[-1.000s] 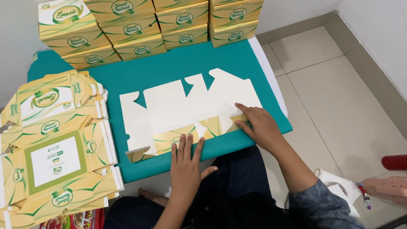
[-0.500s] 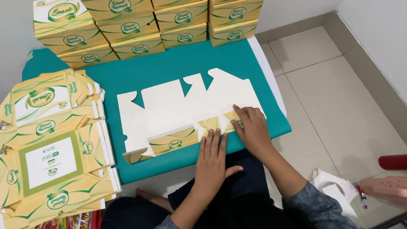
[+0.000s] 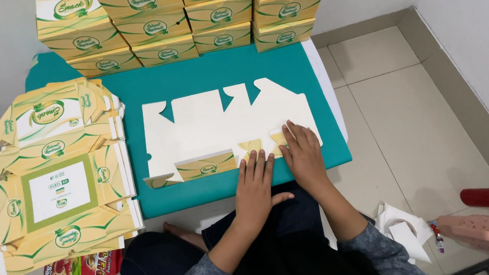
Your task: The person folds a flat cardboard box blank into a rectangular box by hand, creasing the sides and tucking the flaps to form the structure. The finished box is placed on a stack of similar boxes.
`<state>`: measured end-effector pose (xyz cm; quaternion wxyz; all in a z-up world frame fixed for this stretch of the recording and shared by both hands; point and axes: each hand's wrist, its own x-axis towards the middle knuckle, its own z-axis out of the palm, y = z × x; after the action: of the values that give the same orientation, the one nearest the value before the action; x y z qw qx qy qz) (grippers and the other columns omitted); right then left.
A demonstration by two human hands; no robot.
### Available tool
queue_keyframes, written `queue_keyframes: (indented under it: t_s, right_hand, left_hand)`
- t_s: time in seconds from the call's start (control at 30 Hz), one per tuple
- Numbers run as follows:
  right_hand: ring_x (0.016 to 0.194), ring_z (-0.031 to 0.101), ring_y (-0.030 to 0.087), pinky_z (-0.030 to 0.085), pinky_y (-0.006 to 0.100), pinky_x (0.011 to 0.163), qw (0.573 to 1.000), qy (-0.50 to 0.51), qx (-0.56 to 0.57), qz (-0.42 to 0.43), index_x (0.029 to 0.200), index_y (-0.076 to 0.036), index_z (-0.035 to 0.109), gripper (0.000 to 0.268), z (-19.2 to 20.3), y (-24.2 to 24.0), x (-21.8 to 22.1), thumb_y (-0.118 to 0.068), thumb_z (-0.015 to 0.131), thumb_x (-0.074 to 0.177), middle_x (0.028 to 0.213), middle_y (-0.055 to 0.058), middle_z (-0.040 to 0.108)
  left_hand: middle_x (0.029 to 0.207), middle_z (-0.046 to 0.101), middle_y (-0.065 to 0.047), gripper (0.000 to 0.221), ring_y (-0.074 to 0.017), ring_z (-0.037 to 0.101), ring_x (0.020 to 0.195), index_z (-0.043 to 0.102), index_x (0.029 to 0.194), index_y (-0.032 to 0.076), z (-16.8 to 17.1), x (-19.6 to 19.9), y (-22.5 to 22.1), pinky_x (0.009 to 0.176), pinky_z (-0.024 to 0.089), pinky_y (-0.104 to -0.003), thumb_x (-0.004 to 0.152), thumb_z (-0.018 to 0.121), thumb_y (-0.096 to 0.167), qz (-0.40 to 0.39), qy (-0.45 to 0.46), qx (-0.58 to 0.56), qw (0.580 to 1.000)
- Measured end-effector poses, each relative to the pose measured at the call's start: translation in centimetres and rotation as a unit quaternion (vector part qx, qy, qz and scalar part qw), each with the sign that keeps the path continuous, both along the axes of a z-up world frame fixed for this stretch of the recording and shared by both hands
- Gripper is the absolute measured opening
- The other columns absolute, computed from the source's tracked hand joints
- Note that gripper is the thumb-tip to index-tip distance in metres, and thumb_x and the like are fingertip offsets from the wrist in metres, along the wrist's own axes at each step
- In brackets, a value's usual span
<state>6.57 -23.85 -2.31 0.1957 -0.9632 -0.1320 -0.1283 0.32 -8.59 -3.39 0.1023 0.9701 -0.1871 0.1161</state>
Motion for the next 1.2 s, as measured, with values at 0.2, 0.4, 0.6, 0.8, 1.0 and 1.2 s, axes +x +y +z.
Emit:
queue_keyframes:
  t_s: [0.2, 0.4, 0.6, 0.8, 1.0, 1.2]
  right_hand:
    - [0.14, 0.026, 0.035, 0.013, 0.047, 0.115, 0.992, 0.024, -0.093, 0.087, 0.141, 0.001, 0.039, 0.047, -1.1, 0.7, -1.7, -0.024, 0.041, 0.101, 0.149, 0.022, 0.034]
    - [0.14, 0.026, 0.032, 0.017, 0.043, 0.115, 0.986, 0.033, -0.052, 0.152, 0.142, -0.002, 0.038, 0.047, -1.2, 0.3, -2.9, -0.019, 0.042, 0.098, 0.149, 0.019, 0.035]
    - [0.131, 0.044, 0.027, 0.032, 0.04, 0.11, 0.982, -0.029, 0.005, 0.189, 0.14, -0.002, 0.042, 0.044, -1.1, -0.4, -3.5, -0.011, 0.045, 0.096, 0.138, 0.012, 0.051]
    - [0.128, 0.048, 0.025, 0.035, 0.038, 0.109, 0.98, -0.023, 0.003, 0.196, 0.137, -0.004, 0.046, 0.042, 1.7, -0.1, -3.1, -0.014, 0.045, 0.096, 0.132, 0.011, 0.057]
    - [0.118, 0.057, 0.021, 0.04, 0.036, 0.106, 0.991, -0.016, -0.021, 0.131, 0.129, -0.005, 0.055, 0.037, 1.7, -3.3, -3.3, -0.01, 0.05, 0.092, 0.12, 0.008, 0.065]
    - [0.114, 0.06, 0.017, 0.033, 0.036, 0.112, 0.995, 0.058, -0.064, 0.057, 0.123, -0.007, 0.059, 0.033, 4.5, -4.5, -4.0, -0.009, 0.05, 0.092, 0.113, 0.007, 0.069]
  left_hand:
    - [0.146, 0.036, -0.016, 0.1, -0.0332, 0.027, 0.139, 0.035, 0.145, 0.01, -0.4, 0.5, 0.4, 0.114, 0.018, -0.051, 0.072, 0.045, 0.078, -0.02, 0.046, -0.026, 0.998]
    - [0.148, 0.032, -0.02, 0.111, -0.0361, 0.025, 0.139, 0.031, 0.146, 0.006, 0.5, -0.8, -0.5, 0.114, 0.016, -0.053, 0.068, 0.044, 0.083, 0.002, 0.039, 0.029, 0.999]
    - [0.148, 0.028, -0.024, 0.111, -0.0423, 0.019, 0.14, 0.03, 0.145, 0.004, 0.7, -0.9, -1.0, 0.112, 0.013, -0.059, 0.067, 0.047, 0.082, 0.007, 0.075, 0.063, 0.995]
    - [0.137, 0.042, -0.023, 0.102, -0.0436, 0.036, 0.132, 0.042, 0.138, 0.008, 1.3, 0.7, -1.1, 0.101, 0.036, -0.056, 0.066, 0.053, 0.079, 0.005, 0.104, 0.072, 0.992]
    - [0.126, 0.051, -0.022, 0.09, -0.0425, 0.047, 0.123, 0.052, 0.13, 0.007, 2.0, 0.8, -0.3, 0.093, 0.047, -0.051, 0.072, 0.052, 0.076, 0.003, 0.065, 0.058, 0.996]
    - [0.131, 0.049, -0.023, 0.089, -0.0423, 0.043, 0.127, 0.05, 0.134, 0.006, 2.7, 0.4, -0.2, 0.096, 0.044, -0.051, 0.076, 0.047, 0.074, -0.014, 0.078, 0.059, 0.995]
